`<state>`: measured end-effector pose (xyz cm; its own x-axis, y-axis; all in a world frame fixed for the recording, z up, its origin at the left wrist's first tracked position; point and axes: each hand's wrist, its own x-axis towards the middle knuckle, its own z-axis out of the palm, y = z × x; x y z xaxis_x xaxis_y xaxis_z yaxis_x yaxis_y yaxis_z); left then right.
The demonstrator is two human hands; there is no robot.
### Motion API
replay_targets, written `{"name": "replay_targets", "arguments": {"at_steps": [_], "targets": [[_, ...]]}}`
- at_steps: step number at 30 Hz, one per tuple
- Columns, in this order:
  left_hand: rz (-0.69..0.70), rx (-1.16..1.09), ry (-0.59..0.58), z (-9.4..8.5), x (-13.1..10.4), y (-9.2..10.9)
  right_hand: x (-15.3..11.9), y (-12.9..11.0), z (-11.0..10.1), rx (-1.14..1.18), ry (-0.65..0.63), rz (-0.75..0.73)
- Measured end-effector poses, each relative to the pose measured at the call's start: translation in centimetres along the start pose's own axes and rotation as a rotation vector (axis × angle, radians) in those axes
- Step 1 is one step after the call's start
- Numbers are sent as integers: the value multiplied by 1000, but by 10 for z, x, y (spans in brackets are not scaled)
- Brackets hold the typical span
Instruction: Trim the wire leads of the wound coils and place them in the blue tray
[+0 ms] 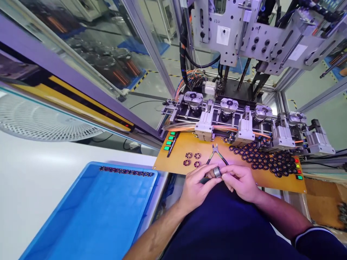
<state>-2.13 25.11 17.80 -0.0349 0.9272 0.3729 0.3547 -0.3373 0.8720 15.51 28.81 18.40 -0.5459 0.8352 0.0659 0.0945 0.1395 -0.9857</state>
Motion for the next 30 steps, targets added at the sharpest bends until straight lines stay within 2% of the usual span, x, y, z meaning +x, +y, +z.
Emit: {"name": "replay_targets", "arguments": {"at_steps": [5,8,11,13,15,18,20,23,30], "targets": [[93,112,-5,0,5,-2,6,-2,-1,164,-95,123],[119,160,7,-5,3,-13,17,-14,-24,106,-82,79],[59,278,190,-14,-4,-46,47,-32,-83,-245,65,-196],[-80,365,365,-21,-7,-76,71,-41,-134,-580,179,-385],[-191,393,481,-25,-8,-105,94,-40,-183,-884,239,-406],[-244,370,532,-25,-9,-134,117,-26,-229,-1022,221,-346],[-267,350,539,-23,-11,-142,124,-14,-240,-1060,183,-315],[-299,340,533,-21,-13,-145,125,-5,-243,-1116,137,-284],[-340,357,496,-20,-13,-146,127,-10,-248,-1202,50,-227]]}}
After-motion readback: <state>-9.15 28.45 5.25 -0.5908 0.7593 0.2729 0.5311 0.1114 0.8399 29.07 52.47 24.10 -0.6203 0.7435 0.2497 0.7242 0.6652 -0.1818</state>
